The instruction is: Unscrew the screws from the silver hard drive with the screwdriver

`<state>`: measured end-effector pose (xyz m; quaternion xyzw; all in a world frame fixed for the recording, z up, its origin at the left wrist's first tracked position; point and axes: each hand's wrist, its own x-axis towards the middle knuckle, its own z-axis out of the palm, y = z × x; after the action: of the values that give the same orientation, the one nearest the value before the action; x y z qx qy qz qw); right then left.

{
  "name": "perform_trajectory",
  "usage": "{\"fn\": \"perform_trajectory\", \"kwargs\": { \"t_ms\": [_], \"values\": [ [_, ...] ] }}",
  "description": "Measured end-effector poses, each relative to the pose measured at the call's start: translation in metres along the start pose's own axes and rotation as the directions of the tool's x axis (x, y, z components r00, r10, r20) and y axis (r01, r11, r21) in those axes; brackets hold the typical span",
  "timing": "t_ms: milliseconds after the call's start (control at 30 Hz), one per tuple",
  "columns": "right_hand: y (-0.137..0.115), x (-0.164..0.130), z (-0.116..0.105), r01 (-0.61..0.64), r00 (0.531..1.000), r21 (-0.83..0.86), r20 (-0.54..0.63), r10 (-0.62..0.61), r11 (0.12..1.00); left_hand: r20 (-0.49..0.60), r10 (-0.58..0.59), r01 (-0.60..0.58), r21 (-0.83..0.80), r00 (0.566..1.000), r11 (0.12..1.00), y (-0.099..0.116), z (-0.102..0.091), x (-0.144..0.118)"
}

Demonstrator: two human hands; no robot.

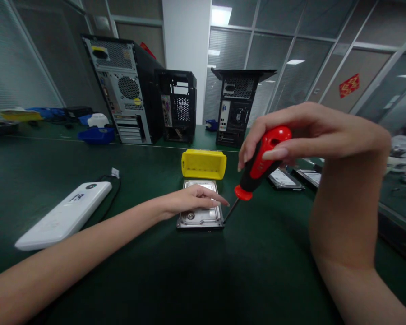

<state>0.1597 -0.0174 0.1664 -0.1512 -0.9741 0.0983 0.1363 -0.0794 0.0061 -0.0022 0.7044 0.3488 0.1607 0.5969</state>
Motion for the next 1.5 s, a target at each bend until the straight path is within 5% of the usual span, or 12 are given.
{"fn": "perform_trajectory", "kwargs": {
  "t_ms": [100,500,833,1133,1333,1500],
  "values": [
    [-0.004,0.0,-0.002,0.022,0.996,0.075,0.085,-0.028,0.997,0.01,-0.003,0.003,-0.05,1.0,0.999,-0.001,0.0,0.0],
    [-0.015,0.022,0.016,0.036,0.99,-0.127,-0.131,-0.053,0.991,-0.001,-0.027,0.027,-0.072,1.0,0.997,0.007,0.003,-0.001],
    [-0.008,0.03,0.023,0.055,0.98,-0.151,-0.18,-0.082,0.987,0.088,-0.002,-0.014,0.183,0.996,0.983,0.012,0.004,-0.003],
    [-0.011,0.017,0.015,-0.016,0.995,-0.065,-0.1,0.01,0.998,0.037,0.037,-0.046,0.277,0.999,0.96,0.01,0.002,-0.002],
    [-0.012,0.021,0.018,-0.011,0.991,-0.072,-0.135,0.002,0.997,0.055,0.133,-0.144,0.339,0.99,0.93,0.006,0.008,0.0],
    [-0.007,0.029,0.024,-0.035,0.967,-0.214,-0.253,-0.021,0.976,-0.13,0.333,-0.236,0.474,0.934,0.848,0.012,0.026,-0.004]
  ]
}}
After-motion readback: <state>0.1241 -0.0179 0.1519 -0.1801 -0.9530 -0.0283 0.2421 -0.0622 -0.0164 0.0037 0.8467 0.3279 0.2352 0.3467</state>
